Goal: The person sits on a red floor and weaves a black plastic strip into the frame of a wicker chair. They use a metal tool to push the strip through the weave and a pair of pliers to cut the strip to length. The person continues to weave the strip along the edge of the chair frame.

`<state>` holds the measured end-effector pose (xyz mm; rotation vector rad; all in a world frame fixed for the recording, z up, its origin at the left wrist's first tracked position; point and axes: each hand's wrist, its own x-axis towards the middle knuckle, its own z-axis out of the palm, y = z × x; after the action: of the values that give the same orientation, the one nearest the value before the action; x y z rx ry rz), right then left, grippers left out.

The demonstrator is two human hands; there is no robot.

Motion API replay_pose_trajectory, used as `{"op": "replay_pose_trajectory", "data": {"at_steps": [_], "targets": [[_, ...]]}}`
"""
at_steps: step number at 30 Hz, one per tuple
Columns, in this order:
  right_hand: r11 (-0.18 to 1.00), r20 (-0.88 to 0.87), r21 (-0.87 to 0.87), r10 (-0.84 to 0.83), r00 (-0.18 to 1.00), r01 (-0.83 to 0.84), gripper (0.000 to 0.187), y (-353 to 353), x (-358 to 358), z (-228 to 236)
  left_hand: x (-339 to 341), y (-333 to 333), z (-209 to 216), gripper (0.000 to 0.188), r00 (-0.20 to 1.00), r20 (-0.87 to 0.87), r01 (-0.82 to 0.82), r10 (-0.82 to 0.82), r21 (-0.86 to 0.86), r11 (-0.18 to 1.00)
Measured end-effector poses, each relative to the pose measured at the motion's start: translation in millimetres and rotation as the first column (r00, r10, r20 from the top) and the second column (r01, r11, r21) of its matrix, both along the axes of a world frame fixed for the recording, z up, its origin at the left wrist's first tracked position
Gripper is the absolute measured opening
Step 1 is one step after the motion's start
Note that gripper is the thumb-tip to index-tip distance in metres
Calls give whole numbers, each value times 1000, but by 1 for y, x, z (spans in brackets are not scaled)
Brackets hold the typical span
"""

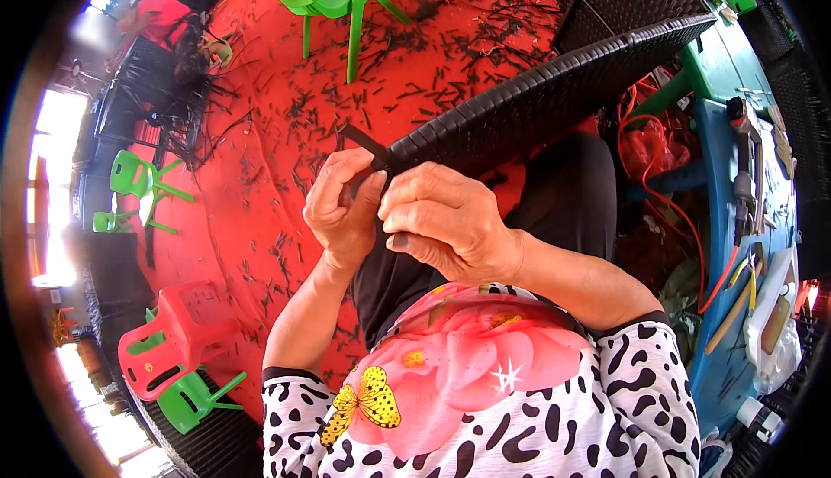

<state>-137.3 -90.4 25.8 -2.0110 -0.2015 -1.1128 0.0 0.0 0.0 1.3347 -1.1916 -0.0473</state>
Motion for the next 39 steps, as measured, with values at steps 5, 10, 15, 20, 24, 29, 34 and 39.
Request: {"op": "replay_pose_trajectory", "data": {"at_steps": [5, 10, 15, 20, 24, 29, 34, 39], "targets": [[914, -290, 405, 98, 952, 30, 14, 12, -17, -8, -6, 3, -1, 23, 1000, -8, -29, 30, 30, 999], [719, -375, 679, 170, 911, 146, 20, 24, -15, -15, -10, 6, -1, 22, 1000, -21, 3, -3, 9, 1000], [603, -382, 775, 211, 900, 188, 23, 30, -13, -7, -13, 9, -5, 21, 997, -78, -3, 3, -1, 1000], [503, -301, 847, 182, 936, 175, 24, 36, -5, -8, -12, 9, -8, 20, 997, -60, -40, 39, -1, 999], [530, -354, 820, 170, 920, 218, 26, 37, -5, -7, -13, 10, -8, 22, 999, -42, -12, 11, -27, 1000], [525, -378, 815, 159, 912, 246, 29, 37, -5, -6, -15, 11, -7, 22, 1000, -17, -6, 6, -36, 999], [554, -400, 787, 122, 908, 272, 30, 39, -5, -3, -15, 12, -6, 22, 1000, 19, -8, 9, -33, 999], [570, -404, 772, 99, 909, 281, 30, 40, -4, -3, -17, 12, -7, 23, 999, 36, -13, 16, -62, 998]]}}
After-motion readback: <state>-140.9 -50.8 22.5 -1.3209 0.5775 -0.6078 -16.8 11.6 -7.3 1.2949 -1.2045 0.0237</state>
